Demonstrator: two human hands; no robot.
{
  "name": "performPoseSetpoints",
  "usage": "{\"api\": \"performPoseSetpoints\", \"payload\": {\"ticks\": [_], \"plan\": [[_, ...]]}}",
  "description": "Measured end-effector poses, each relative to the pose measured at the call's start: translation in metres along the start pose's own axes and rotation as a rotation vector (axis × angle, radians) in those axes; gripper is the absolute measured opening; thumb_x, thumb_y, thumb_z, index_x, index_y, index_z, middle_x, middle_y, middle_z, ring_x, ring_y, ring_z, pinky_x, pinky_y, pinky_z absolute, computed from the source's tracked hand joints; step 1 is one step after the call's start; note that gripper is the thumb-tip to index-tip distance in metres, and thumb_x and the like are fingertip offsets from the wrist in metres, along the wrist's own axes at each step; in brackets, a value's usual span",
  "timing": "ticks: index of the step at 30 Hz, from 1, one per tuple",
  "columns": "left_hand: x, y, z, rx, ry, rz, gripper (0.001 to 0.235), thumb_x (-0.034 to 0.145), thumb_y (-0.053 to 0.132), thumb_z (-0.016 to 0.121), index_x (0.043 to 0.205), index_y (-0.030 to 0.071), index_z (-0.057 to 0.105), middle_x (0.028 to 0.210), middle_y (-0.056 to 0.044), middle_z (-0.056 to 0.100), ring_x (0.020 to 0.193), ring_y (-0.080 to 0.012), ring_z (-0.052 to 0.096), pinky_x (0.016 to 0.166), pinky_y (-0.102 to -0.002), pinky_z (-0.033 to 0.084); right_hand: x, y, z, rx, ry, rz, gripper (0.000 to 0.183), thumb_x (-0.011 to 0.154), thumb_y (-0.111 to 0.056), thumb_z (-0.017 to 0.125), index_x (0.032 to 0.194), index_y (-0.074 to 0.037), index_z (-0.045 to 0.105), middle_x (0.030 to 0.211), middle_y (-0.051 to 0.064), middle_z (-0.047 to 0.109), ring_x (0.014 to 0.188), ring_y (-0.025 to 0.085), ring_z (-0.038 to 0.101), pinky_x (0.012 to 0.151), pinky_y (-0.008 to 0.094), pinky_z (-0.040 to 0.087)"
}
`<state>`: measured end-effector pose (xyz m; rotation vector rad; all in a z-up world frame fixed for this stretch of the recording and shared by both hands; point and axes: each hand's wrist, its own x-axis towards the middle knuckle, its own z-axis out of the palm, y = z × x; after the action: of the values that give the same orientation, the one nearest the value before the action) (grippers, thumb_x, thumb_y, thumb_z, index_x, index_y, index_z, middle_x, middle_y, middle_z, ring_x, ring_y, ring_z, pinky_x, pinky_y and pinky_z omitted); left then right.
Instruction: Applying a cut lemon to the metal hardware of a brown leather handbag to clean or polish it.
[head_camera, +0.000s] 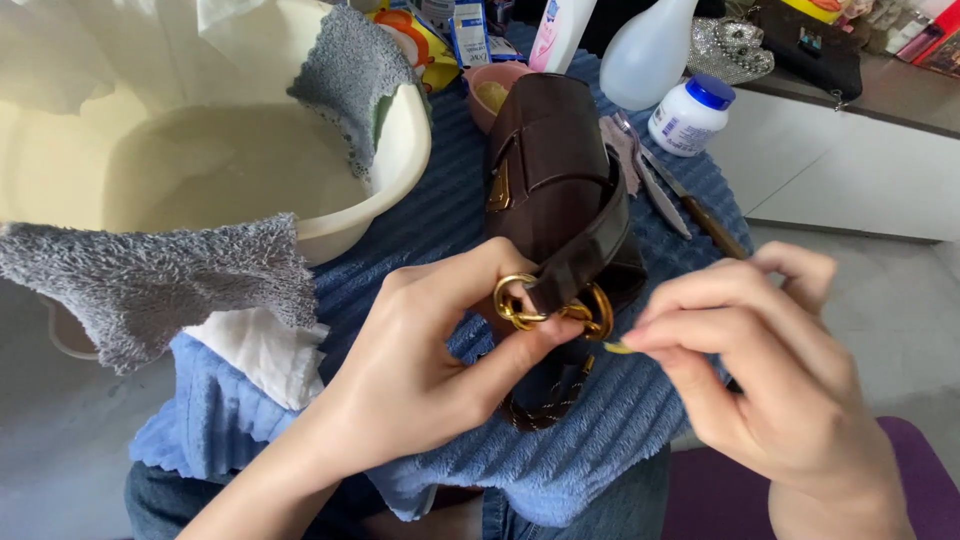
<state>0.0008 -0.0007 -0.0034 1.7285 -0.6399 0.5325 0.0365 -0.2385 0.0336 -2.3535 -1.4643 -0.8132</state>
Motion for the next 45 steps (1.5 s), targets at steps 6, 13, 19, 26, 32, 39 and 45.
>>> {"api": "performPoseSetpoints", "payload": {"ticks": [6,13,19,26,32,39,45], "plan": [[-0.001,-0.002,-0.001,-0.012,-0.004,0.004,0.014,0.099,0.017,0.069,0.089,0.012,0.06,0.077,0.005,0.059,0.066,-0.0086,0.051,0.062,-0.025,0.044,0.009,-0.005,0.01,-0.024,0.094,-0.034,0.007,0.097,-0.006,0.066,0.09,-0.004,0.067,0.096,0.009,0.071,0.074,0.017,0.066,0.09,0.04,0.03],[-0.002,-0.005,-0.001,-0.009,0.015,0.013,0.017,0.097,0.017,0.071,0.087,0.011,0.059,0.076,0.005,0.061,0.066,-0.0079,0.053,0.062,-0.024,0.046,0.014,-0.011,0.007,-0.025,0.094,-0.04,0.014,0.096,-0.007,0.062,0.084,-0.005,0.067,0.087,0.006,0.072,0.068,0.015,0.066,0.087,0.038,0.031],[-0.002,-0.006,-0.001,0.0,-0.002,0.016,0.015,0.098,0.018,0.07,0.088,0.012,0.06,0.077,0.005,0.062,0.066,-0.0075,0.054,0.063,-0.024,0.045,0.016,-0.014,0.007,-0.027,0.121,-0.046,0.012,0.095,-0.006,0.064,0.085,-0.004,0.071,0.09,0.01,0.074,0.066,0.015,0.064,0.084,0.038,0.034],[-0.004,-0.007,-0.001,-0.005,0.014,0.024,0.016,0.097,0.017,0.071,0.088,0.012,0.059,0.08,0.005,0.065,0.069,-0.0069,0.058,0.064,-0.024,0.048,0.002,-0.007,0.027,0.113,0.249,0.002,0.005,0.093,-0.005,0.066,0.09,-0.002,0.064,0.092,0.015,0.074,0.074,0.02,0.072,0.086,0.038,0.04],[-0.004,-0.007,0.001,0.012,0.019,0.033,0.016,0.097,0.018,0.07,0.088,0.011,0.059,0.079,0.005,0.064,0.068,-0.0064,0.057,0.064,-0.023,0.048,-0.014,-0.007,0.047,0.028,0.359,0.03,0.012,0.093,-0.012,0.068,0.094,0.0,0.069,0.098,0.017,0.074,0.083,0.022,0.073,0.088,0.039,0.042],[-0.005,-0.008,0.002,0.023,0.025,0.027,0.012,0.097,0.018,0.071,0.09,0.012,0.062,0.08,0.005,0.064,0.068,-0.0072,0.058,0.064,-0.024,0.047,-0.014,-0.012,0.06,-0.065,0.45,-0.028,0.008,0.092,-0.007,0.073,0.094,-0.001,0.069,0.101,0.019,0.074,0.072,0.019,0.074,0.085,0.04,0.037],[-0.004,-0.009,0.0,0.05,0.023,0.06,0.021,0.099,0.018,0.07,0.086,0.011,0.056,0.078,0.004,0.057,0.071,-0.0061,0.052,0.065,-0.024,0.042,-0.02,-0.004,0.056,-0.043,0.407,-0.068,0.009,0.097,-0.002,0.075,0.096,0.004,0.069,0.102,0.025,0.068,0.084,0.032,0.07,0.083,0.05,0.049]]}}
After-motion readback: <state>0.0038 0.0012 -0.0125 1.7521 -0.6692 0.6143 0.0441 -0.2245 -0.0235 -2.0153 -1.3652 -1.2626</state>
